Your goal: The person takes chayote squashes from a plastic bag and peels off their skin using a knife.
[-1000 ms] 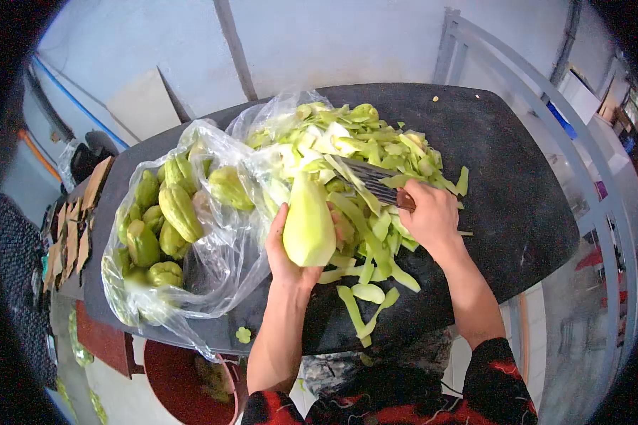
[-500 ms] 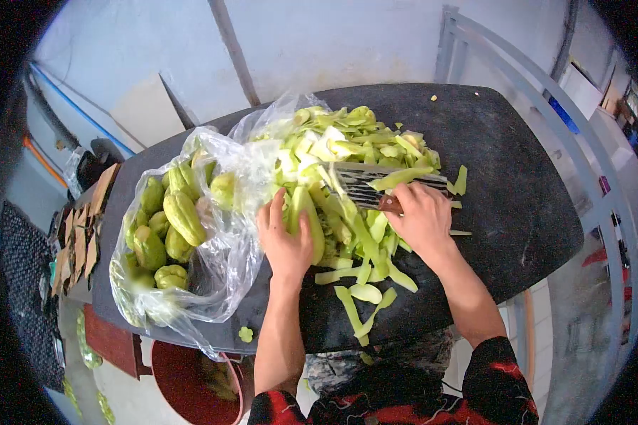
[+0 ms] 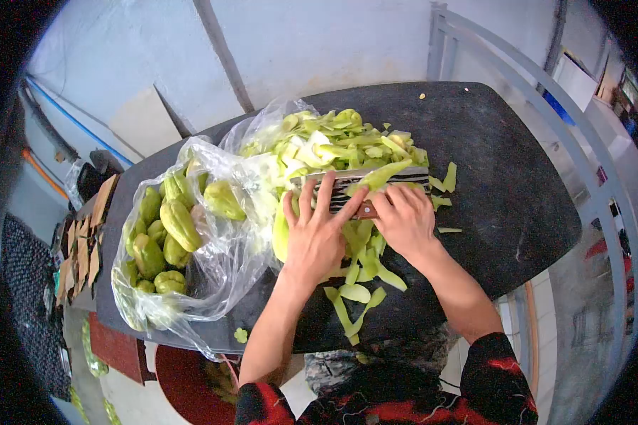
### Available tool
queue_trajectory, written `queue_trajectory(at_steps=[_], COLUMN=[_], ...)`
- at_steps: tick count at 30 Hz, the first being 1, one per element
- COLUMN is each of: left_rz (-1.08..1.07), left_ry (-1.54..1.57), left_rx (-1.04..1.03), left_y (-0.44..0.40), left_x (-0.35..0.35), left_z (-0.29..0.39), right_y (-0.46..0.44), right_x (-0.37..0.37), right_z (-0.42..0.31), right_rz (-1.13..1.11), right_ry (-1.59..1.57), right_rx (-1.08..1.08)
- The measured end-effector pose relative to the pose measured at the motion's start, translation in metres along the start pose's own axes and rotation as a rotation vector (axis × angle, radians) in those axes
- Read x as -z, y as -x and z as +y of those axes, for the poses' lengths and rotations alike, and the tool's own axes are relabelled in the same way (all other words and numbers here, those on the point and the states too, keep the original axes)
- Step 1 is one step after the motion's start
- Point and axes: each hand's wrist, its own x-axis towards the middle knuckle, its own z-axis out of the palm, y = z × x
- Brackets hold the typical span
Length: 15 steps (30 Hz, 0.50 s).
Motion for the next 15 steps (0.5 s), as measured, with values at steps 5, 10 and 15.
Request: queue_trajectory(at_steps=[5,10,15], left_rz=[0.008,-0.091,-0.134], left_ry=[-0.127,-0.198,-0.044], left_rx=[0.041,0.200,0.307], left_y=[-0.009,-0.010,-0.009], left_x=[-0.009,-0.003,0.030], left_z=[-0.011,-0.047,-0.050], right_y=[0.000,-0.002,-0.001], right_x=[0.000,0.002,0.005], right_z=[0.005,0.004,0.005], right_rz=[0.028,0.025,-0.003], right_ry=[0.018,0.023,0.014], right_rx=[0.028,0.038,0.028])
